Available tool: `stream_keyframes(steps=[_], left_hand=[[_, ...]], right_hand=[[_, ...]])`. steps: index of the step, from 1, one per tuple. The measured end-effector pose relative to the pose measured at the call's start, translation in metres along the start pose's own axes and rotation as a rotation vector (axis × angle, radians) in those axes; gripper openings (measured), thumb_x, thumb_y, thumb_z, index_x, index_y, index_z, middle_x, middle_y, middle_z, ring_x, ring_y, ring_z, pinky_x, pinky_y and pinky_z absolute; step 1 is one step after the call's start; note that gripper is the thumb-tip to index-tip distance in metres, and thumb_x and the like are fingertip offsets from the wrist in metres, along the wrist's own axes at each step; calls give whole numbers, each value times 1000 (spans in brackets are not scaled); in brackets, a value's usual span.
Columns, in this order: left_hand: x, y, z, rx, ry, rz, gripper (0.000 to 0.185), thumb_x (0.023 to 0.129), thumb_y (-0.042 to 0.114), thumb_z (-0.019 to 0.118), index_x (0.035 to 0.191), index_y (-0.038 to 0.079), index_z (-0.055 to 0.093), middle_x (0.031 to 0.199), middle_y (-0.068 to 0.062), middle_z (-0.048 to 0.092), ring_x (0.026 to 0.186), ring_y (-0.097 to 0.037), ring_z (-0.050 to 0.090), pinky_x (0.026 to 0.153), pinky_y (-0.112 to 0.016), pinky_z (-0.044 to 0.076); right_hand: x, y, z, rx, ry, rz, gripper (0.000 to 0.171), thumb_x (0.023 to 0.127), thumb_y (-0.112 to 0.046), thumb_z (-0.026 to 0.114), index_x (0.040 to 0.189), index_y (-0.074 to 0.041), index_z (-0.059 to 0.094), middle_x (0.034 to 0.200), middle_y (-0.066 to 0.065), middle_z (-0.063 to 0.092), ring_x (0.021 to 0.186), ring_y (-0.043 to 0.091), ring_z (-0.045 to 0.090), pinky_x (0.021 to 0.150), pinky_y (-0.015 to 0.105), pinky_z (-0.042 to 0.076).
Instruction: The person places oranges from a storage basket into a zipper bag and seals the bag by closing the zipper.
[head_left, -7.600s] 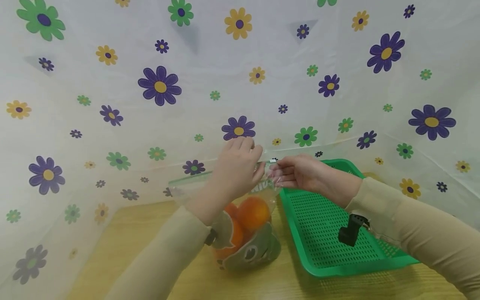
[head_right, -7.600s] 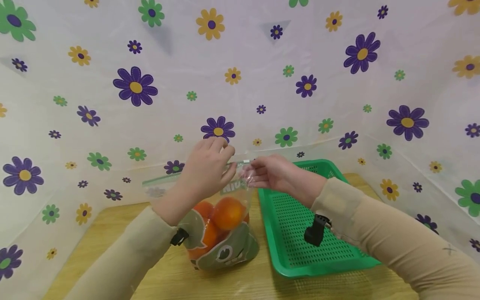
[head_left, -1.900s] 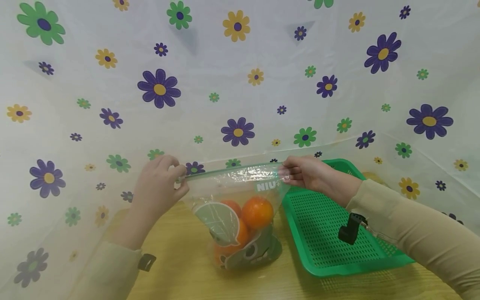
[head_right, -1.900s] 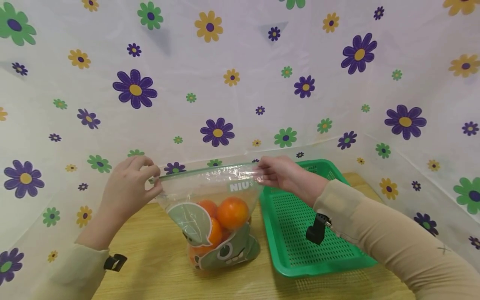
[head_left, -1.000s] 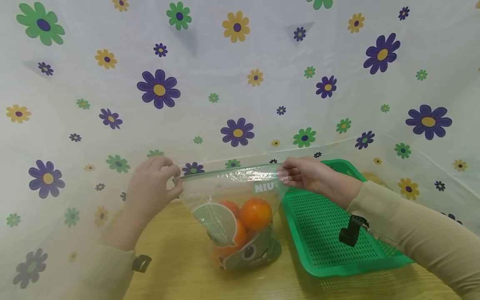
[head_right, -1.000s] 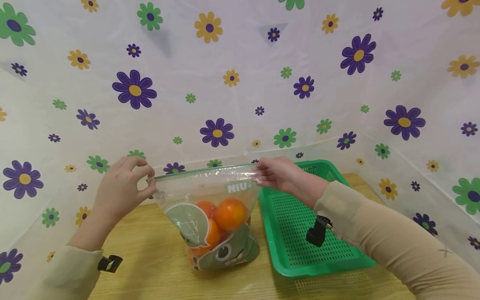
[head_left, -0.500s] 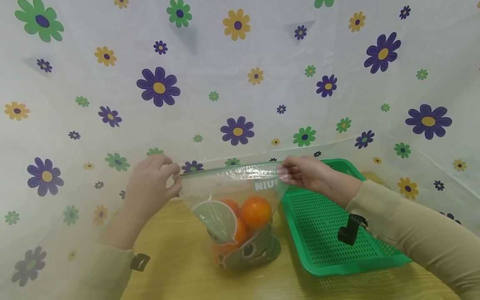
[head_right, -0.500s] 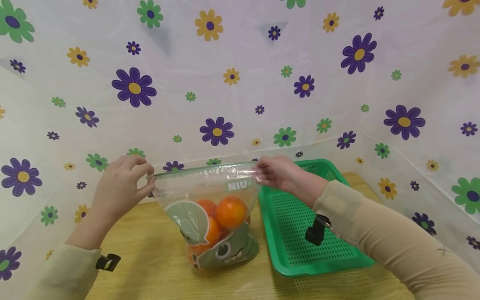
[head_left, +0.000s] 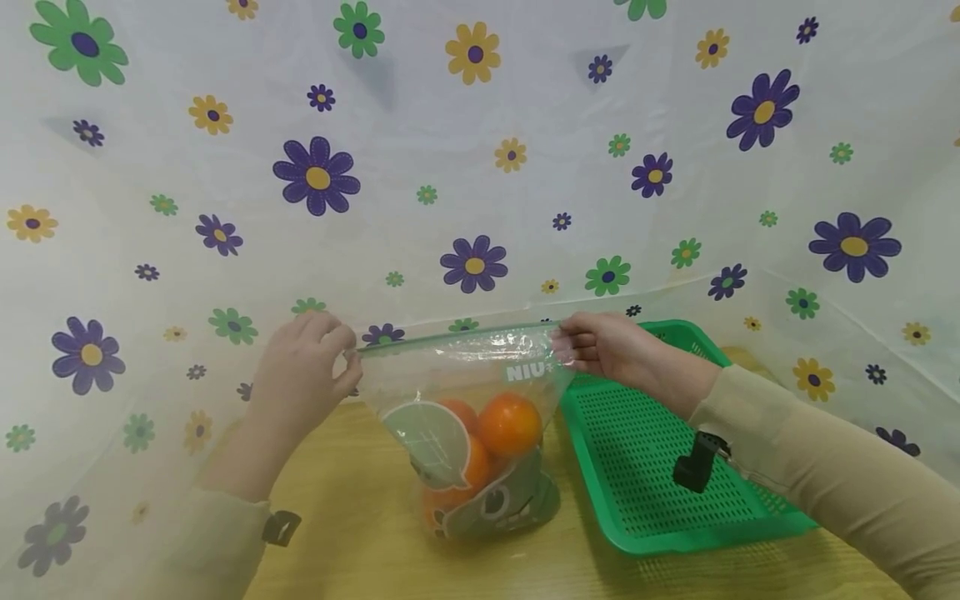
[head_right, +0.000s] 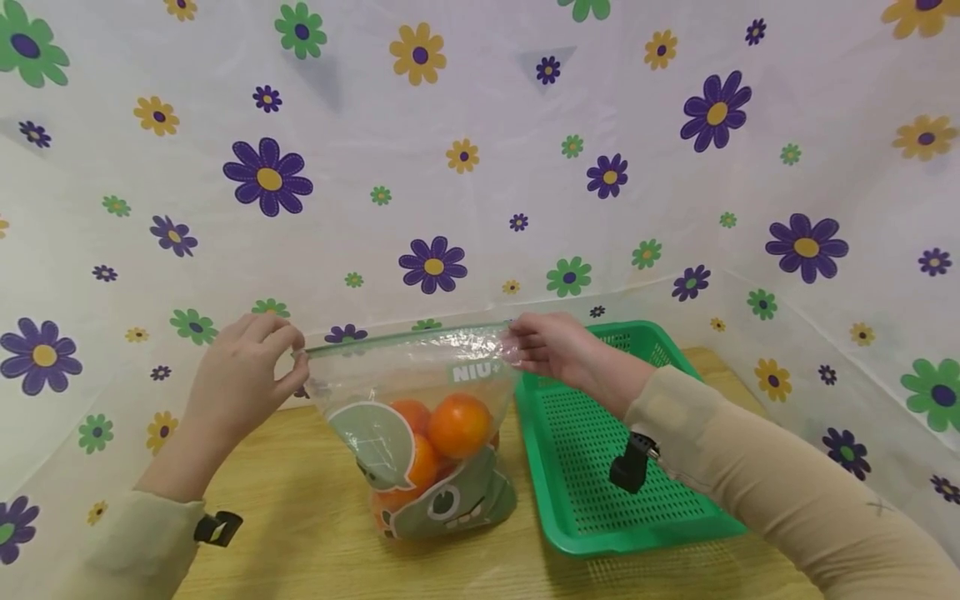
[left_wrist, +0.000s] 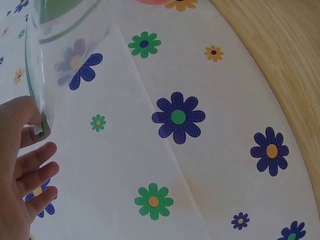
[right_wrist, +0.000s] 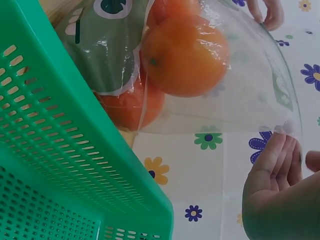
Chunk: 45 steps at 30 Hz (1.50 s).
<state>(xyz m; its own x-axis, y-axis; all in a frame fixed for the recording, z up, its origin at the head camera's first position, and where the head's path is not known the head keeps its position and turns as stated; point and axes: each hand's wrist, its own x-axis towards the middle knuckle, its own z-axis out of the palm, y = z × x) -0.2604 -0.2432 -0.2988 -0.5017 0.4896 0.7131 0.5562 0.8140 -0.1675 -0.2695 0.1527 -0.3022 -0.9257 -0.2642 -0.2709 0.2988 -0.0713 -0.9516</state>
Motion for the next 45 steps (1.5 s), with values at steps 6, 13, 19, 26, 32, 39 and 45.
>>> stream_keyframes(steps=[6, 13, 19, 26, 32, 39, 45], left_hand=[[-3, -2, -2, -2, 32, -25, 9, 82, 4, 74, 87, 1, 66, 92, -17, 72, 91, -38, 68, 84, -51, 59], [-5, -1, 0, -25, 35, -57, 9, 83, 4, 73, 86, 2, 65, 92, -18, 73, 88, -38, 67, 80, -49, 59], [-8, 6, 2, -174, -15, -213, 8, 88, 3, 70, 95, 0, 67, 98, -19, 74, 98, -41, 68, 92, -55, 57], [-14, 16, 10, -448, -126, -468, 19, 99, 9, 63, 114, -4, 65, 116, -25, 72, 113, -45, 68, 101, -61, 55], [-22, 26, 17, -654, -270, -703, 44, 109, 30, 56, 141, 0, 54, 134, -26, 67, 127, -47, 65, 107, -62, 53], [-36, 36, 36, -818, -309, -737, 44, 113, 36, 44, 132, 0, 58, 132, -22, 67, 130, -39, 61, 114, -60, 46], [-46, 49, 47, -926, -300, -677, 41, 112, 30, 41, 132, 1, 61, 134, -19, 66, 131, -34, 59, 117, -62, 39]], right_hand=[[3, 5, -1, -32, -64, -36, 15, 108, -17, 58, 108, -9, 71, 93, -3, 76, 84, 10, 72, 81, 20, 61], [5, 8, 4, -73, -99, -50, 20, 105, -9, 63, 92, -17, 77, 88, -6, 77, 81, 6, 74, 79, 19, 62], [5, 4, 7, -79, -61, -58, 15, 106, -11, 62, 98, -12, 75, 85, -6, 77, 78, 6, 73, 77, 19, 61], [5, 6, 7, -36, -12, -76, 13, 107, -12, 61, 114, -2, 66, 84, -6, 72, 73, 4, 68, 73, 15, 58], [5, 10, 9, -13, 30, -74, 13, 106, -13, 62, 115, -4, 65, 85, -6, 72, 72, 3, 67, 73, 14, 58], [10, 12, 9, -16, 70, -67, 17, 106, -15, 62, 119, -3, 64, 87, -7, 71, 76, 5, 66, 75, 15, 57], [10, 11, 6, -11, 87, -69, 17, 106, -14, 63, 119, -3, 65, 89, -7, 71, 80, 5, 66, 77, 15, 57]])
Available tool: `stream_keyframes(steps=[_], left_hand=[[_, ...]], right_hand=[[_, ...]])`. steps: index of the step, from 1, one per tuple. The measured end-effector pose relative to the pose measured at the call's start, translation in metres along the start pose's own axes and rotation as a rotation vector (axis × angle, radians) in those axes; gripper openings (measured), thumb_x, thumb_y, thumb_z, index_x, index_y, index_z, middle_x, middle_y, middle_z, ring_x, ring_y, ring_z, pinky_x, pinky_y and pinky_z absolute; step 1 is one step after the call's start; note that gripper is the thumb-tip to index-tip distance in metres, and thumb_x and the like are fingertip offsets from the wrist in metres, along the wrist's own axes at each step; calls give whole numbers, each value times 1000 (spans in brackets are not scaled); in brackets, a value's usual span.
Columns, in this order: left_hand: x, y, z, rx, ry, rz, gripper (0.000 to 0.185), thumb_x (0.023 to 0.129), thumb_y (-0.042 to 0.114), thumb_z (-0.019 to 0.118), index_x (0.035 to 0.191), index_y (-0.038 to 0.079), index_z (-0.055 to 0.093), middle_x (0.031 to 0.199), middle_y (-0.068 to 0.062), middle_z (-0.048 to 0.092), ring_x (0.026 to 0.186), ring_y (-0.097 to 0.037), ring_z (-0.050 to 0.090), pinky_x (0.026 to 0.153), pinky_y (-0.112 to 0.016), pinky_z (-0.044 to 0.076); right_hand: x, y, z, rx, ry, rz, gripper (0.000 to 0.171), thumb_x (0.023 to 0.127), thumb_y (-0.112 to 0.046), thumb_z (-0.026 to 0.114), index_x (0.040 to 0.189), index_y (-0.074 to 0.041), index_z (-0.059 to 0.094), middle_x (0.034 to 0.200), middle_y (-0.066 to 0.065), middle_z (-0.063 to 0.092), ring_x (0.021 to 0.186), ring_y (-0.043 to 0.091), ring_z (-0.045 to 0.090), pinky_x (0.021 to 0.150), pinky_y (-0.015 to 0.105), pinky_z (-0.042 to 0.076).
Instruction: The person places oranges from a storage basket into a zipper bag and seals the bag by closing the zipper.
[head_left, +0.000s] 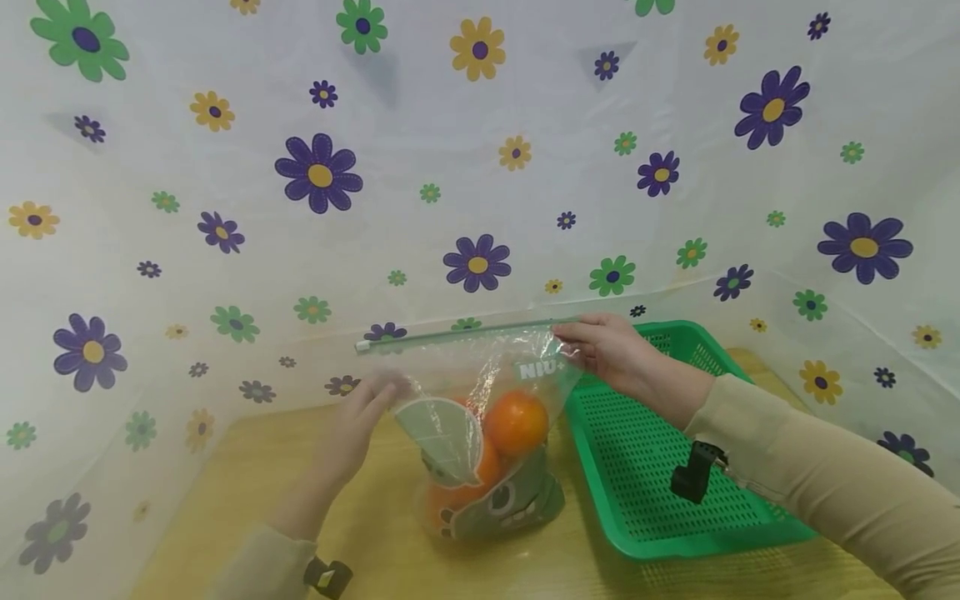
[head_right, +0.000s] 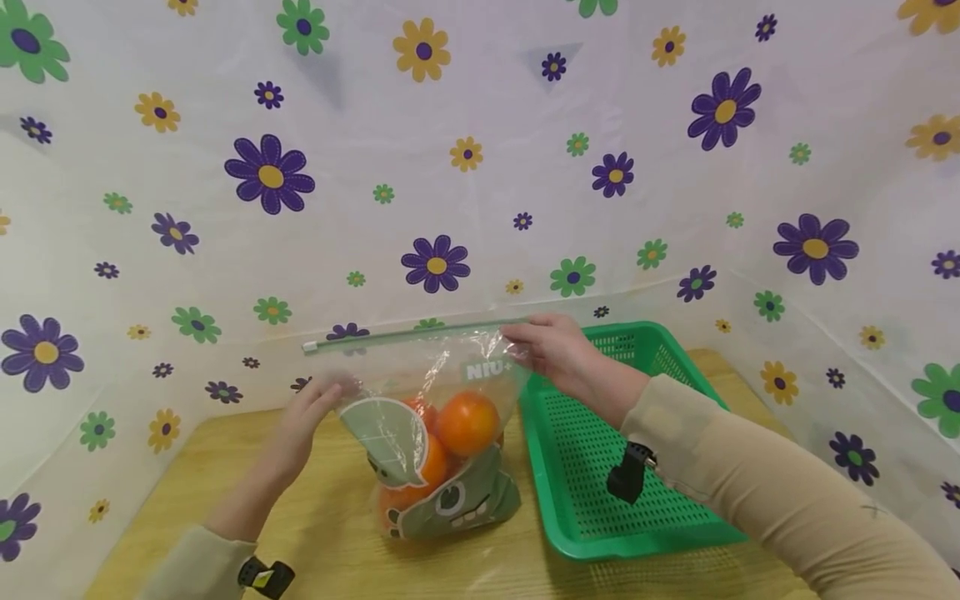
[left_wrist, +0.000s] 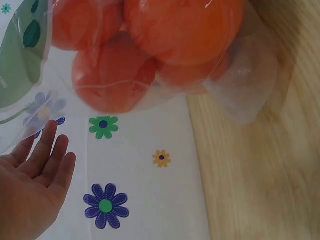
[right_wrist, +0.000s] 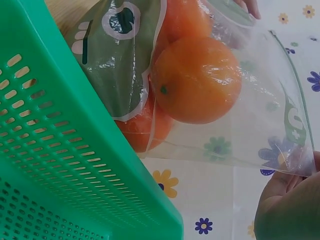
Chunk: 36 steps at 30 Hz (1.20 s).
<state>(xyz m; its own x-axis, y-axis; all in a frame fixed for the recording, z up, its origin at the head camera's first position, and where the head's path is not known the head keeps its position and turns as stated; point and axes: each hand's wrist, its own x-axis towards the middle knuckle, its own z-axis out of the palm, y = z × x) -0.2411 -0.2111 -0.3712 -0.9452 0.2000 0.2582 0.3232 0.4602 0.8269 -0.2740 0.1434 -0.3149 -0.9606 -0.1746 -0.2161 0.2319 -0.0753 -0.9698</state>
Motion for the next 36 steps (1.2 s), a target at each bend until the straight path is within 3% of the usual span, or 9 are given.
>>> stream_keyframes(steps=[4, 8, 10, 14, 15, 18, 22, 27, 36], left_hand=[[-2, -7, 11, -119, -1, 74, 37, 107, 20, 44, 134, -2, 56, 134, -22, 63, 125, -14, 58, 114, -50, 42], [-3, -16, 19, -135, -11, 151, 40, 106, 12, 50, 143, -2, 53, 138, -24, 64, 119, 3, 60, 108, -29, 49], [-2, -18, 21, -88, 1, 172, 40, 106, 12, 55, 145, 0, 54, 139, -21, 66, 121, 1, 62, 108, -32, 52], [-1, -19, 23, 16, 39, 178, 38, 106, 16, 61, 143, 6, 61, 138, -14, 70, 129, -22, 65, 113, -53, 51], [0, -18, 23, 31, 48, 179, 38, 105, 16, 62, 142, 7, 62, 139, -14, 70, 131, -30, 65, 113, -59, 49], [0, -17, 25, 58, 93, 176, 35, 104, 16, 65, 137, 6, 67, 138, -15, 71, 130, -39, 65, 111, -61, 50], [0, -14, 28, 109, 171, 171, 27, 102, 17, 69, 126, 8, 74, 128, -12, 77, 117, -36, 74, 106, -58, 55], [-1, -12, 30, 164, 229, 183, 19, 99, 17, 73, 116, 11, 80, 114, -7, 82, 102, -30, 79, 98, -51, 60], [1, -10, 34, 224, 257, 198, 17, 99, 20, 74, 111, 11, 82, 106, -7, 83, 92, -26, 79, 90, -40, 60]], right_hand=[[-1, -1, -2, 11, -2, -7, 18, 106, -14, 63, 120, -3, 64, 89, -7, 72, 80, 5, 66, 77, 14, 57], [-2, -1, -4, 10, 0, -12, 21, 105, -14, 64, 124, -4, 64, 92, -8, 73, 82, 6, 66, 79, 15, 58], [-4, -1, -5, -8, -3, -20, 27, 105, -14, 64, 129, -2, 63, 93, -8, 72, 83, 6, 66, 79, 16, 58], [-5, 0, -8, -78, -8, -37, 33, 106, -18, 64, 134, 0, 63, 93, -8, 73, 85, 7, 66, 82, 17, 59], [-5, 0, -8, -98, -8, -39, 33, 106, -20, 65, 133, 0, 65, 93, -9, 73, 87, 7, 66, 84, 18, 59], [-5, 3, -10, -163, -23, -32, 31, 106, -24, 65, 128, -2, 69, 97, -9, 75, 96, 9, 67, 101, 27, 58], [-6, 13, -12, -288, -120, -4, 39, 106, -31, 64, 131, -2, 67, 119, 0, 73, 118, 19, 64, 123, 47, 44], [-9, 26, -13, -419, -234, 0, 54, 102, -29, 70, 147, -3, 56, 148, 16, 59, 141, 34, 52, 127, 58, 35], [-12, 41, -9, -511, -188, -75, 48, 98, -23, 76, 141, -5, 65, 143, 15, 68, 138, 35, 56, 123, 65, 35]])
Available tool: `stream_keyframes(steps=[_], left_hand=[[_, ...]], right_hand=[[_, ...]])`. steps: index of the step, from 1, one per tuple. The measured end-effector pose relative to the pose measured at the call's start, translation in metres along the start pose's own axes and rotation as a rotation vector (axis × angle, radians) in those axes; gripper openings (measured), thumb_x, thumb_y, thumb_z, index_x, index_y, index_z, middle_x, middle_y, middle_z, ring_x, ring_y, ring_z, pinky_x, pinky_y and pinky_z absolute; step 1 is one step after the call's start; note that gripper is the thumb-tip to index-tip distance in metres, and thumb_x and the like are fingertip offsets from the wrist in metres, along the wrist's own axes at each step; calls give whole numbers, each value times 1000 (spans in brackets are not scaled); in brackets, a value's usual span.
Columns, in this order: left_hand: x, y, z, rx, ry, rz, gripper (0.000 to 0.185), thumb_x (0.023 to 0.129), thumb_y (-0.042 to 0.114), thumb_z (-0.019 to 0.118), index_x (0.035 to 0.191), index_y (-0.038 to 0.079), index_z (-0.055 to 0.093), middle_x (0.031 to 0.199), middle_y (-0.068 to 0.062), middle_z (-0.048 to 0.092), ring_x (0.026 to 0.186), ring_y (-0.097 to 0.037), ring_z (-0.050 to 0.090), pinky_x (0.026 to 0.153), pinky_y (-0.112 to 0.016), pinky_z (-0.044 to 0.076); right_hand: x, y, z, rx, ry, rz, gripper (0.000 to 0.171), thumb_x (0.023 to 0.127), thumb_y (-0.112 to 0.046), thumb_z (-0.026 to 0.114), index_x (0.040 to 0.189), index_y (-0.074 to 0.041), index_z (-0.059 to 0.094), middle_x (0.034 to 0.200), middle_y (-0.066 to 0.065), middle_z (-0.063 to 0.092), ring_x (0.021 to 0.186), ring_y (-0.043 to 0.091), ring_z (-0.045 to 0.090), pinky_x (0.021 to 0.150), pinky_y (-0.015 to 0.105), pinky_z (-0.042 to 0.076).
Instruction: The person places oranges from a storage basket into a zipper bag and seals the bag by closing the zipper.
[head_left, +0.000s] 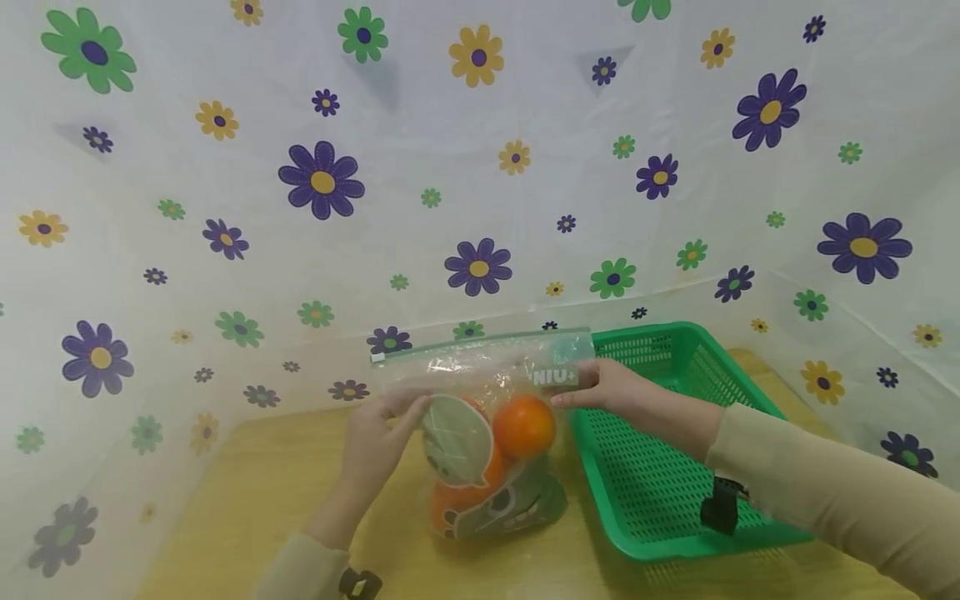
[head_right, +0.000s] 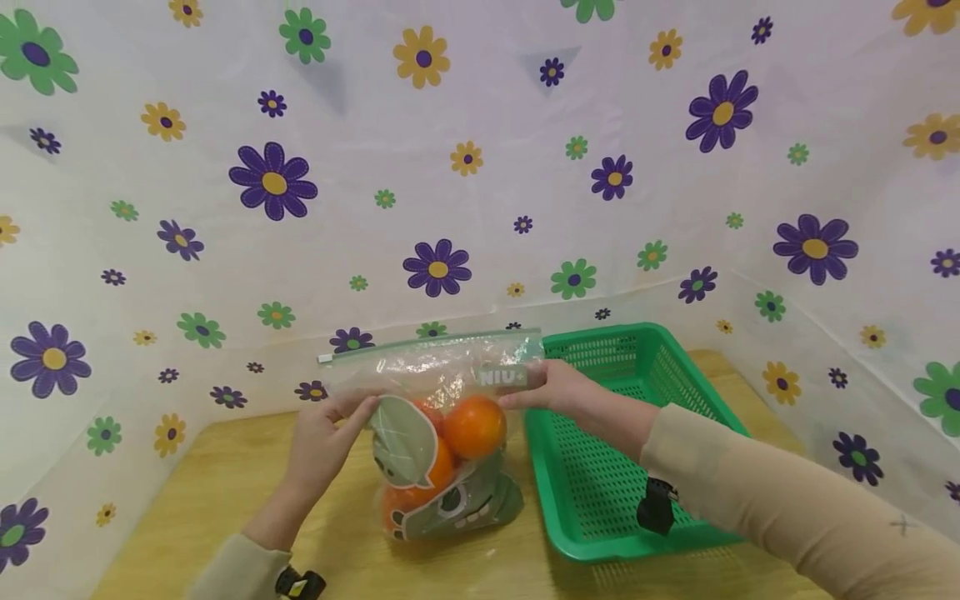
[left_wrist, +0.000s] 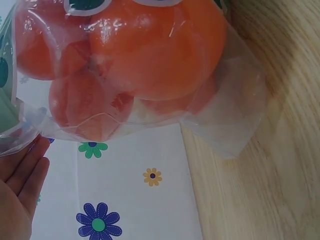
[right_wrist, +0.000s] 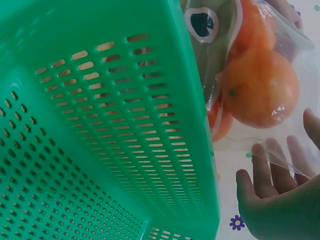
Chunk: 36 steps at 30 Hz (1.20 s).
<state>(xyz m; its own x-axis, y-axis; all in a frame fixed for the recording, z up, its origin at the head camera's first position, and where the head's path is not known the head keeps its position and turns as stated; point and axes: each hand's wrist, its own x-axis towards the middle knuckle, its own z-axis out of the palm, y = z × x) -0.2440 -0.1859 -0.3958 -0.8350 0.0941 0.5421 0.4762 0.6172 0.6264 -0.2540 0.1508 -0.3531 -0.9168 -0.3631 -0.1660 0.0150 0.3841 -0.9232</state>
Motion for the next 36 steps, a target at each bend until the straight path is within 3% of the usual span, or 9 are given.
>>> stream_keyframes(steps=[7, 13, 16, 21, 22, 24, 28, 33, 36], left_hand=[[2, 5, -2, -6, 25, 31, 16, 100, 16, 71, 101, 4, 81, 85, -11, 81, 77, -25, 79, 74, -22, 59], [4, 7, -7, -9, 66, 42, 19, 101, 14, 68, 92, 1, 80, 72, -13, 77, 63, -10, 67, 64, -18, 53], [5, 6, -9, -25, 57, 2, 24, 102, 15, 68, 87, 0, 79, 68, -14, 75, 59, -10, 63, 60, -19, 49], [6, 6, -12, -60, 37, -61, 26, 103, 18, 67, 86, 1, 78, 90, -19, 81, 85, -30, 79, 74, -17, 55], [6, 6, -13, -69, 32, -70, 28, 103, 17, 66, 85, 0, 77, 91, -20, 81, 85, -31, 79, 72, -17, 55], [5, 6, -13, -81, 28, -85, 31, 103, 17, 66, 79, -1, 74, 90, -21, 80, 77, -27, 77, 66, -16, 53], [3, 4, -13, -105, -33, -128, 39, 105, 18, 63, 70, 1, 67, 65, -16, 69, 55, -11, 56, 52, -20, 44], [0, 1, -10, -125, -123, -193, 43, 107, 21, 61, 69, 1, 63, 63, -5, 62, 58, -10, 56, 58, -22, 50], [-1, -2, -8, -149, -140, -245, 39, 107, 22, 61, 76, -1, 68, 66, -5, 64, 60, -11, 57, 61, -22, 51]], right_hand=[[3, 2, 8, -3, 60, 3, 29, 101, -26, 73, 120, -4, 77, 128, 10, 76, 119, 24, 66, 113, 49, 53], [4, -3, 9, 41, 72, -23, 27, 105, -23, 67, 111, 1, 78, 122, 11, 78, 106, 17, 73, 102, 46, 61], [4, -4, 9, 52, 83, -33, 29, 107, -23, 64, 115, 1, 79, 111, 6, 79, 97, 12, 71, 100, 45, 62], [2, -5, 11, 84, 55, -25, 30, 107, -25, 63, 113, -1, 80, 97, -5, 74, 86, 10, 66, 90, 35, 63], [2, -4, 12, 95, 44, -19, 31, 108, -25, 62, 114, -1, 80, 95, -7, 75, 84, 10, 65, 87, 32, 63], [3, -4, 13, 120, 25, -5, 30, 108, -25, 62, 115, -1, 79, 92, -9, 75, 79, 9, 63, 80, 27, 61], [3, -3, 14, 154, -3, 29, 31, 108, -24, 62, 115, 0, 79, 77, -9, 70, 69, 8, 57, 70, 23, 54], [4, 2, 13, 168, -26, 82, 30, 108, -26, 62, 107, -3, 81, 71, -8, 67, 64, 7, 53, 64, 18, 50], [7, 5, 14, 172, -41, 114, 31, 108, -27, 62, 102, -4, 82, 68, -8, 66, 60, 5, 49, 60, 16, 47]])
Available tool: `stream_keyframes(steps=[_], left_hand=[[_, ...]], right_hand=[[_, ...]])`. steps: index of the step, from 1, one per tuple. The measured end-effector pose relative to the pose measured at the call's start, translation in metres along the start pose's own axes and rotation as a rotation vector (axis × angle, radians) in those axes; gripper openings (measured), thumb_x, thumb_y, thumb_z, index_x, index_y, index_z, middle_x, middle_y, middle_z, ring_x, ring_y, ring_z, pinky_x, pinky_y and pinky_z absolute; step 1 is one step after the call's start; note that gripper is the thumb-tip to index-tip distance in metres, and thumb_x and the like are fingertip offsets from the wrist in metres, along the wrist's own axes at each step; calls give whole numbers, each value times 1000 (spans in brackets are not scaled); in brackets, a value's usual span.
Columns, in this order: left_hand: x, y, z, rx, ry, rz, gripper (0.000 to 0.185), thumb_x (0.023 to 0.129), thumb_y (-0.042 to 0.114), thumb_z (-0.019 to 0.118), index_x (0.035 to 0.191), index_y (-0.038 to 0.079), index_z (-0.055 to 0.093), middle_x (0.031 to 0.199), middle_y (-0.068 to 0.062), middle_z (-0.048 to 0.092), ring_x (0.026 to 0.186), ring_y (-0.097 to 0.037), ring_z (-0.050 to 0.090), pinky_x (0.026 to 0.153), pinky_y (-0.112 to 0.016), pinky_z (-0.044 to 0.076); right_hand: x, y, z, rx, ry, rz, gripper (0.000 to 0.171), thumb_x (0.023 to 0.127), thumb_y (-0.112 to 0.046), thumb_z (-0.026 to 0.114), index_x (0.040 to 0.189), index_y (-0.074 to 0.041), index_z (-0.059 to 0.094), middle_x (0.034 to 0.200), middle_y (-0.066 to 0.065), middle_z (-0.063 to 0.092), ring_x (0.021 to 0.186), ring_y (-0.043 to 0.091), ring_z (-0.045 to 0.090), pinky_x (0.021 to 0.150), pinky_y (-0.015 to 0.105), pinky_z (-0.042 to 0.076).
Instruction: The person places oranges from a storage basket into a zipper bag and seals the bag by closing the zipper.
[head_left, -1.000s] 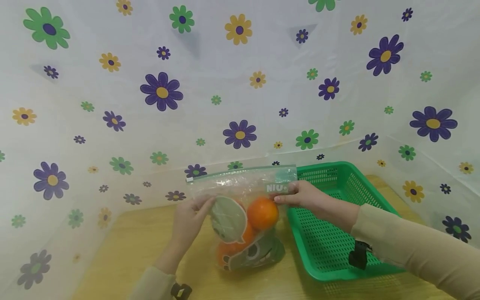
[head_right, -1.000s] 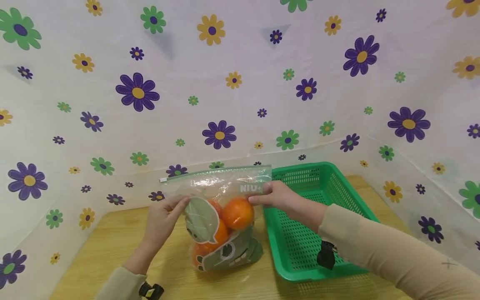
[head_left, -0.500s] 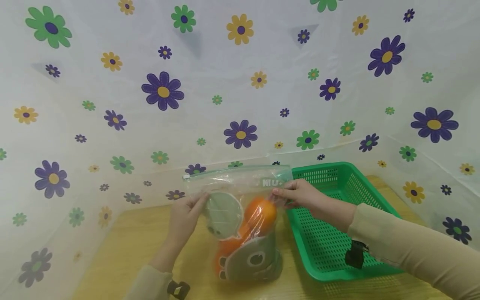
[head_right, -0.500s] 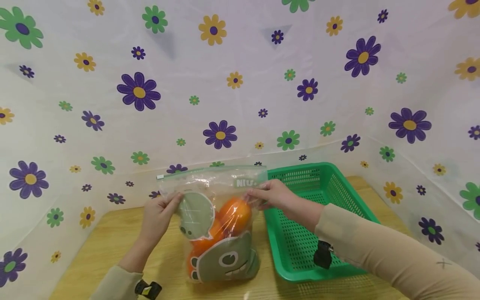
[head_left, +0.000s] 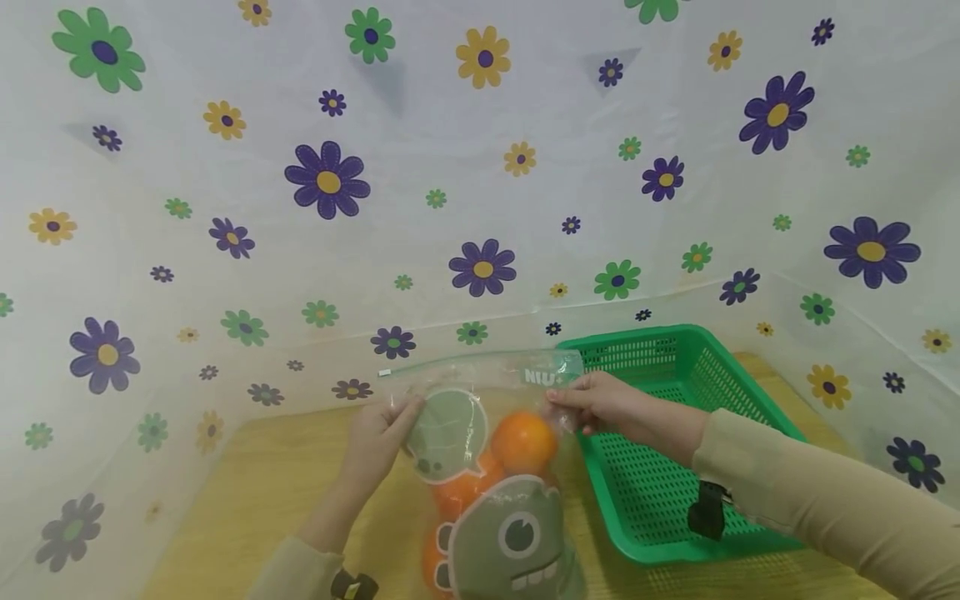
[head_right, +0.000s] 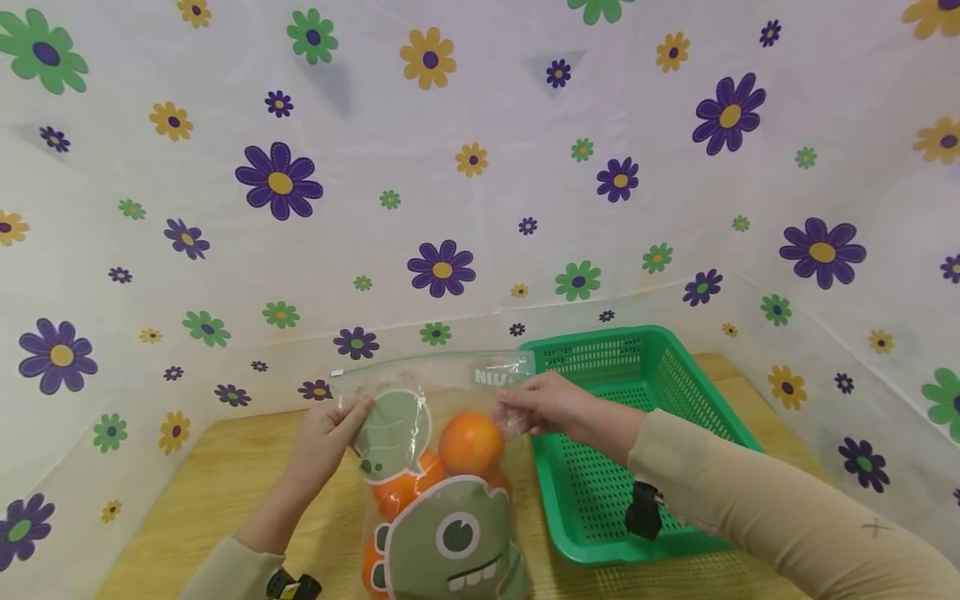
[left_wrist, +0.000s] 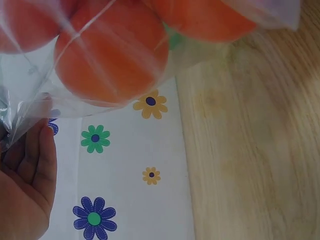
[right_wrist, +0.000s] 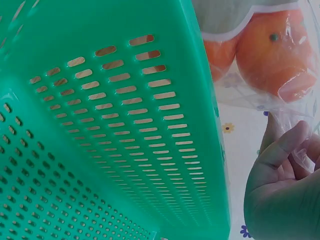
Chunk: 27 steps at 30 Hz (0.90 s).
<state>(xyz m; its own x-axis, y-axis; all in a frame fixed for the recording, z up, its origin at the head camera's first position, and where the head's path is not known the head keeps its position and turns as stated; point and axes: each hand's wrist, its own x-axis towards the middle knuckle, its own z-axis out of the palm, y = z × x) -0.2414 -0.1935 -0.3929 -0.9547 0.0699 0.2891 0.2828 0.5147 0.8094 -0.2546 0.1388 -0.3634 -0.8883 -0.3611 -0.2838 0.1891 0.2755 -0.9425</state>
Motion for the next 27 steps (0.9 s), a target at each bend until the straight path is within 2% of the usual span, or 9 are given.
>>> stream_keyframes(steps=[5, 11, 16, 18, 20, 23, 25, 27], left_hand=[[1, -5, 1, -45, -8, -70, 33, 107, 23, 61, 97, -4, 76, 68, -3, 67, 61, -10, 58, 63, -22, 52], [6, -10, 2, -87, -16, -145, 35, 107, 25, 60, 113, -6, 75, 74, -1, 67, 67, -10, 61, 67, -22, 56], [11, -10, 3, -50, -46, -169, 39, 108, 31, 58, 116, -5, 74, 81, -8, 71, 66, -12, 65, 71, -26, 59], [12, -9, 4, -66, -76, -180, 43, 109, 33, 56, 121, -5, 72, 85, -10, 72, 66, -13, 67, 73, -27, 60], [12, -8, 4, -106, -104, -203, 47, 110, 35, 53, 127, -6, 68, 92, -13, 73, 67, -14, 68, 75, -28, 62], [9, -7, 4, -143, -161, -211, 52, 109, 37, 53, 136, -7, 61, 109, -20, 72, 82, -20, 71, 84, -34, 63], [5, -6, 5, -161, -211, -209, 55, 107, 37, 57, 146, -3, 53, 126, -24, 69, 101, -28, 72, 96, -42, 61], [1, -6, 7, -165, -263, -200, 65, 103, 36, 65, 155, 2, 43, 142, -25, 62, 122, -37, 67, 106, -52, 57]], right_hand=[[5, 1, 2, -11, -3, 33, 34, 108, -29, 61, 105, -1, 81, 72, -7, 71, 60, 5, 51, 58, 15, 47], [10, -2, 1, 23, -6, 64, 35, 108, -30, 62, 112, 1, 76, 79, -3, 73, 68, 8, 59, 67, 18, 56], [10, -1, -1, 15, -34, 43, 42, 105, -22, 67, 134, 8, 65, 112, 13, 80, 93, 12, 76, 90, 29, 63], [10, -1, -1, -13, -47, 27, 46, 103, -19, 69, 138, 9, 62, 123, 17, 77, 103, 16, 77, 99, 35, 62], [11, -1, -1, -47, -54, 18, 46, 102, -18, 71, 137, 10, 61, 127, 20, 75, 105, 17, 76, 102, 37, 61], [13, 0, 0, -75, -58, 13, 49, 101, -17, 71, 139, 11, 60, 129, 20, 73, 100, 14, 73, 99, 35, 61], [14, 0, 1, -78, -65, 12, 51, 102, -16, 70, 142, 12, 57, 133, 23, 70, 102, 16, 73, 100, 36, 61], [15, 0, 2, -75, -70, 16, 53, 102, -15, 69, 145, 13, 54, 140, 27, 66, 109, 22, 73, 104, 38, 60]])
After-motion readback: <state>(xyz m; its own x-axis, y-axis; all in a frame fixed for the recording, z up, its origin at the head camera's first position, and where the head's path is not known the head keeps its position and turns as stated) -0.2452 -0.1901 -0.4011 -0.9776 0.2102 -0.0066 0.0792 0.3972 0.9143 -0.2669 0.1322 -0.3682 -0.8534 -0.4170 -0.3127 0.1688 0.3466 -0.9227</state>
